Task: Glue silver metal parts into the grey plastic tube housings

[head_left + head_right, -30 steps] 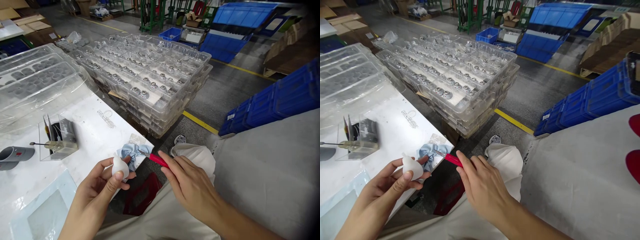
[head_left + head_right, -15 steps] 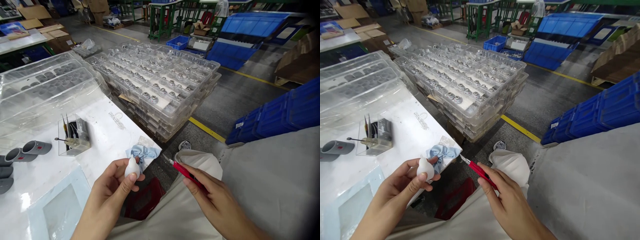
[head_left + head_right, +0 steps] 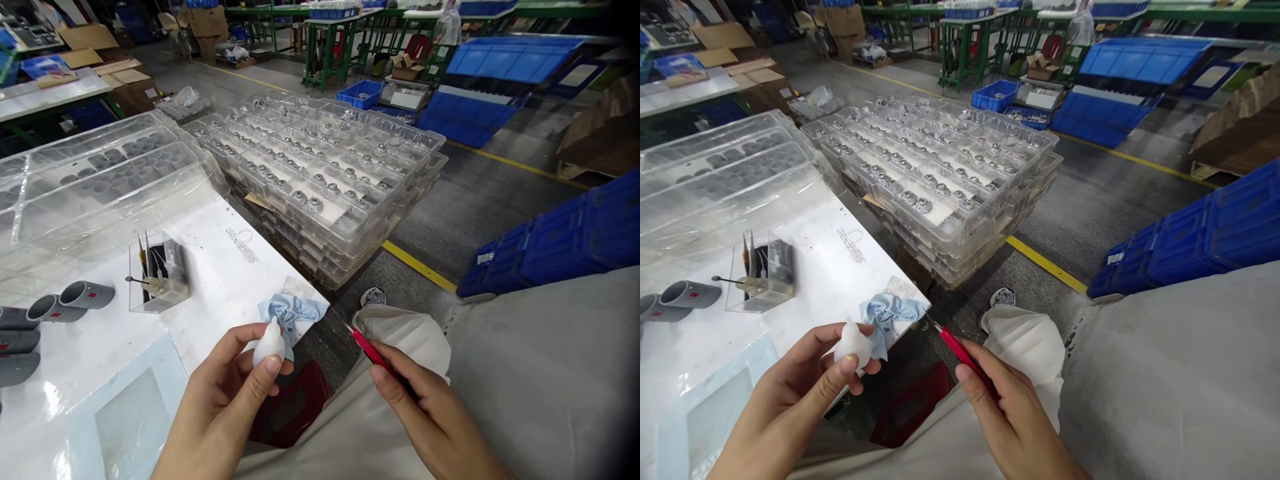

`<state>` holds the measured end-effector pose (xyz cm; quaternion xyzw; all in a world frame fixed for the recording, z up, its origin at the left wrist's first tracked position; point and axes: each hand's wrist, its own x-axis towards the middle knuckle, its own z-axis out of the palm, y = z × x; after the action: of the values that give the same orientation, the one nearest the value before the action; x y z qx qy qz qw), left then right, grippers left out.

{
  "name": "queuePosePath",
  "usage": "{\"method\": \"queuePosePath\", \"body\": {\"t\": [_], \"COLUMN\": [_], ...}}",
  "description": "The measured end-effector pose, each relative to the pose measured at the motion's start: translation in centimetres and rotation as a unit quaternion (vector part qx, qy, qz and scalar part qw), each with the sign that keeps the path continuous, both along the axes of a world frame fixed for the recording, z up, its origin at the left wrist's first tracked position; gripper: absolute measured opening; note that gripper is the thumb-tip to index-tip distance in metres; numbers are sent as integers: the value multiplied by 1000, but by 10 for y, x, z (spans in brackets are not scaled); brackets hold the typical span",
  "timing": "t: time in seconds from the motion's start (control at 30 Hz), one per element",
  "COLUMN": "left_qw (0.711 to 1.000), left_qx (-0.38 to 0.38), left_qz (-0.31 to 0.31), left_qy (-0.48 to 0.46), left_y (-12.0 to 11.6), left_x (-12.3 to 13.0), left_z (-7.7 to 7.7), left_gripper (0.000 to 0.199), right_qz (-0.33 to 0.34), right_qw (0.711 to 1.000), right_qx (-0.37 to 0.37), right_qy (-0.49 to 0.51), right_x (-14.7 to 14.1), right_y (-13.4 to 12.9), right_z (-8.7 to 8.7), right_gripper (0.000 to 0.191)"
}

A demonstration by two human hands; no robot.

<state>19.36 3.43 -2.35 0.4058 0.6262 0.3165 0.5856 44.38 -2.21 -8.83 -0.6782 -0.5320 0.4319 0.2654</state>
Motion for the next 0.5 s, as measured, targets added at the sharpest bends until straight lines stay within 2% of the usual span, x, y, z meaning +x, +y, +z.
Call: {"method": "queuePosePath", "body": {"t": [0.13,0.23,0.37,0.5], "left_qw": [998,993,980,974], "left_qx": [25,41,92,106], "left_qz": [10,-7,-47,-34], "left_qy": [58,114,171,197], "left_y": [-5,-7,-9,-11], "left_x": [4,5,2,5], "left_z": [1,0,-3,-1], "left_gripper": [40,44,39,35], "right_qz": [36,80,101,102], "right_qw": [996,988,988,992], "right_qx": [75,127,110,74], "right_qy": [-22,-36,-34,-7], "right_x": [-2,-7,-18,-22], "right_y": [-3,-4,-4,-1], "right_z": [7,16,23,21], "right_gripper": [41,38,39,40]}}
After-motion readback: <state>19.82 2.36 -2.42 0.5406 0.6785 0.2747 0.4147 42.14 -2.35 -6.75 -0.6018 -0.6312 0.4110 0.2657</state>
